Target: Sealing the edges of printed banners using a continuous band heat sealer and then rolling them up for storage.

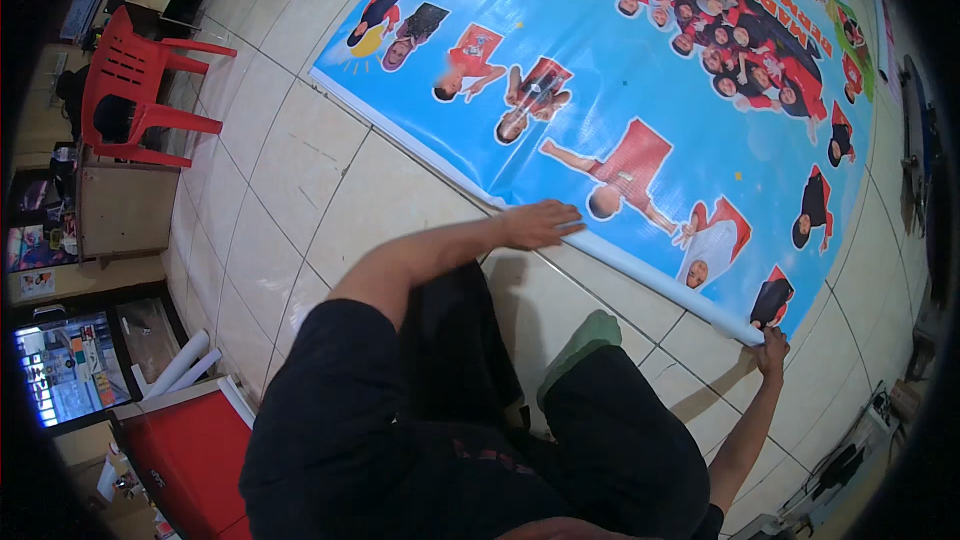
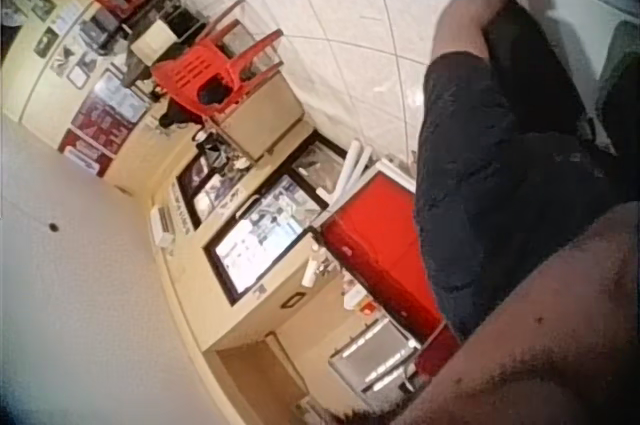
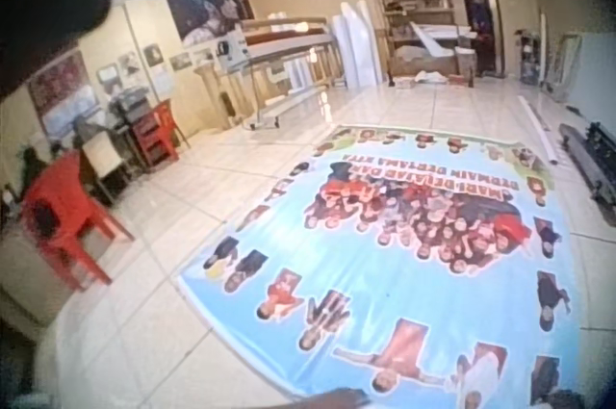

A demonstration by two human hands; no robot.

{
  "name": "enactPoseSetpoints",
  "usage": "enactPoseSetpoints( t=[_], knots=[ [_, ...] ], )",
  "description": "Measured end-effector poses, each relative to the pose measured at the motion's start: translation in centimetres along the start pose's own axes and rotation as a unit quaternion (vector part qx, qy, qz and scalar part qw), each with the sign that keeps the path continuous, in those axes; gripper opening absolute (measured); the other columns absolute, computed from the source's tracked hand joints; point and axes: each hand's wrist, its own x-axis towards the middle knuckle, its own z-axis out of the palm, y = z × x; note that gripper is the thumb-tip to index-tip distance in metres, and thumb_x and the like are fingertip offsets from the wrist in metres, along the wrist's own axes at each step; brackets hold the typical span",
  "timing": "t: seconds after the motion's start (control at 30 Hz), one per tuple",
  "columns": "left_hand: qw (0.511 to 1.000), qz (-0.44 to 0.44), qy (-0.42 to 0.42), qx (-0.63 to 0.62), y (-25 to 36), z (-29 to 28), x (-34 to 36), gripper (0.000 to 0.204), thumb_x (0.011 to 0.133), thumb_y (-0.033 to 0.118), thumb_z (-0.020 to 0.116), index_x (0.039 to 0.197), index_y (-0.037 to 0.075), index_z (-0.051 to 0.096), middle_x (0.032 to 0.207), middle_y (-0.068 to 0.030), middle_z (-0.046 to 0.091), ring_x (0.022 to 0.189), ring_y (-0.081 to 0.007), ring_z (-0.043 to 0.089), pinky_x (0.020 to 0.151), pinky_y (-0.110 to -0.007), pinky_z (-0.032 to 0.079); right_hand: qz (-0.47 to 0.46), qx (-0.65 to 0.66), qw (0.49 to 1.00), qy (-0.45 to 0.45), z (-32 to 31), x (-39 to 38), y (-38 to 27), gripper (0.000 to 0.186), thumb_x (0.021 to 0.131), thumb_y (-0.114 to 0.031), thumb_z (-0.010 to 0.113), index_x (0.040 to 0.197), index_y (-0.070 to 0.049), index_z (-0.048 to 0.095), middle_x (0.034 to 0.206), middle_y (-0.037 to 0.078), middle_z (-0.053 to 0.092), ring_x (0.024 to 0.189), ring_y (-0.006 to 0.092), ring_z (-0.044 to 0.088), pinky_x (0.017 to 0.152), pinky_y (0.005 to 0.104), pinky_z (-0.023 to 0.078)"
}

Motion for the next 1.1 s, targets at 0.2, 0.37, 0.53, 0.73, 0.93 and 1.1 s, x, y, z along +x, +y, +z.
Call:
enactPoseSetpoints(
  t=[0.2,0.37,0.53,0.73,0.93,1.1],
  knots=[
    [0.993,-0.096,-0.066,0.008,-6.3,-5.3,-12.0,0.028,0.085,0.013,0.057,0.111,0.004,0.056,0.103,-0.0143,0.057,0.098,-0.0318,0.056,0.086,-0.043,0.045,0.050,-0.019,0.997,0.056,2.1,0.4,-0.2,0.039,0.075,-0.020,0.059,0.113,-0.010,0.061,0.115,0.012,0.055,0.113,0.0339,0.049,0.092,0.0557,0.036],
    [0.971,-0.230,0.066,-0.011,-7.9,-8.3,-18.6,0.011,0.084,0.011,0.059,0.091,0.003,0.058,0.098,-0.0152,0.058,0.095,-0.0354,0.055,0.085,-0.044,0.045,0.075,-0.038,0.996,-0.008,-0.3,1.0,-1.2,0.043,0.077,-0.026,0.061,0.117,-0.011,0.061,0.120,0.015,0.052,0.119,0.0373,0.046,0.094,0.0660,0.033],
    [0.970,-0.186,0.146,0.061,-3.9,-8.6,-14.0,0.032,0.084,0.030,0.068,0.103,0.004,0.065,0.102,-0.0155,0.063,0.099,-0.0340,0.058,0.088,-0.043,0.046,0.209,-0.075,0.973,-0.066,-2.8,0.3,-4.1,0.043,0.079,-0.029,0.060,0.119,-0.013,0.060,0.127,0.011,0.051,0.126,0.0345,0.043,0.103,0.0710,0.024],
    [0.908,-0.384,0.034,-0.163,-8.3,-8.5,-12.0,0.026,0.083,0.032,0.066,0.090,0.008,0.071,0.087,-0.0119,0.068,0.090,-0.0276,0.064,0.079,-0.039,0.049,0.208,0.041,0.977,0.011,-1.9,-0.3,-3.0,0.064,0.072,-0.010,0.068,0.133,-0.017,0.050,0.132,0.012,0.048,0.131,0.0322,0.040,0.105,0.0708,0.019],
    [0.845,-0.462,-0.138,-0.231,-14.8,-8.9,-9.2,0.027,0.078,0.032,0.064,0.089,0.009,0.072,0.083,-0.0116,0.070,0.079,-0.0256,0.066,0.074,-0.037,0.049,-0.061,0.047,0.983,0.168,-1.5,-0.2,-12.4,0.076,0.062,0.000,0.068,0.134,-0.004,0.045,0.137,0.020,0.044,0.132,0.0378,0.036,0.114,0.0553,0.018],
    [0.854,-0.397,-0.303,-0.144,-18.6,-10.1,-9.3,0.036,0.078,0.038,0.065,0.090,0.005,0.070,0.091,-0.0134,0.070,0.082,-0.0297,0.065,0.074,-0.039,0.048,-0.150,0.078,0.972,0.166,-2.8,2.4,-19.3,0.058,0.065,-0.003,0.063,0.122,-0.004,0.054,0.120,0.018,0.056,0.116,0.0359,0.049,0.100,0.0478,0.036]
  ],
)
